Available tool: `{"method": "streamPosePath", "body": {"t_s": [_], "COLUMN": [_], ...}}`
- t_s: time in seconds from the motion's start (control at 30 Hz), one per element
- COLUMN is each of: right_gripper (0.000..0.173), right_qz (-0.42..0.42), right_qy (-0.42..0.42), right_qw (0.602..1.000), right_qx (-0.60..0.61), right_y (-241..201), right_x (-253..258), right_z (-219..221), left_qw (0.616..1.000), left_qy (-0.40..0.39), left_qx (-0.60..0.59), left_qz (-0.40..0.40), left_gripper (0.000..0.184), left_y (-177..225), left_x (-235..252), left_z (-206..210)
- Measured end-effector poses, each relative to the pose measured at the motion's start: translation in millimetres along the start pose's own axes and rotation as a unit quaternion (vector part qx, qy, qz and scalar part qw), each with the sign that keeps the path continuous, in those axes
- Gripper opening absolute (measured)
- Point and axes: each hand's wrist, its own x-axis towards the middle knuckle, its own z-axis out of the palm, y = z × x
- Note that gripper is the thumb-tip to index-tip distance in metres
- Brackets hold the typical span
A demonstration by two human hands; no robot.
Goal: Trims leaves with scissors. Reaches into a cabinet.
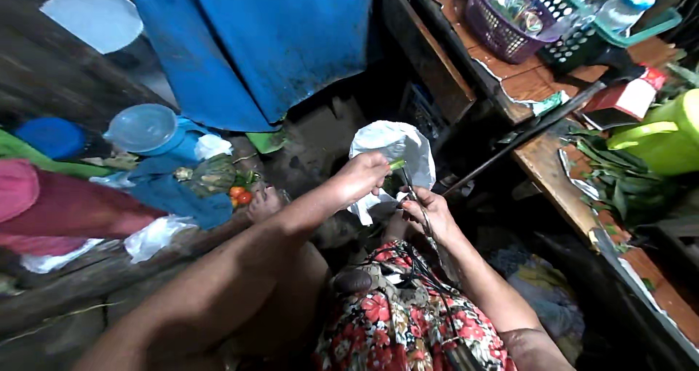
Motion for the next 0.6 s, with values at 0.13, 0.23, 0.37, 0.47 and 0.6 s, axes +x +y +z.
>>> {"method": "streamPosePath", "body": {"t_s": [0.13, 0.23, 0.37, 0.47, 0.6], "right_gripper": [0.039, 0.034, 0.035, 0.035, 0.032], "right_qz": [-0.002, -0.007, -0.025, -0.021, -0.017], "right_qy": [0.001, 0.004, 0.005, 0.0, -0.013], "right_qw": [1.0, 0.999, 0.996, 0.995, 0.995], "right_qx": [-0.019, -0.046, -0.082, -0.097, -0.1], "right_y": [-0.6, -1.8, 2.0, 1.5, 2.7], "right_x": [2.1, 3.0, 4.4, 4.3, 3.2], "right_z": [1.4, 1.8, 1.5, -0.3, -2.5], "left_qw": [0.999, 0.997, 0.995, 0.994, 0.993], "left_qy": [-0.025, -0.038, -0.043, -0.044, -0.045], "left_qx": [0.046, 0.067, 0.092, 0.102, 0.109], "left_qz": [-0.011, -0.005, 0.0, -0.006, -0.009], "left_gripper": [0.02, 0.02, 0.022, 0.023, 0.022], "left_y": [2.2, 4.3, 3.6, 3.2, 4.7], "left_x": [-1.7, -2.9, -2.5, -1.6, -2.1], "left_z": [3.6, 4.1, 0.9, 0.5, 1.3]}}
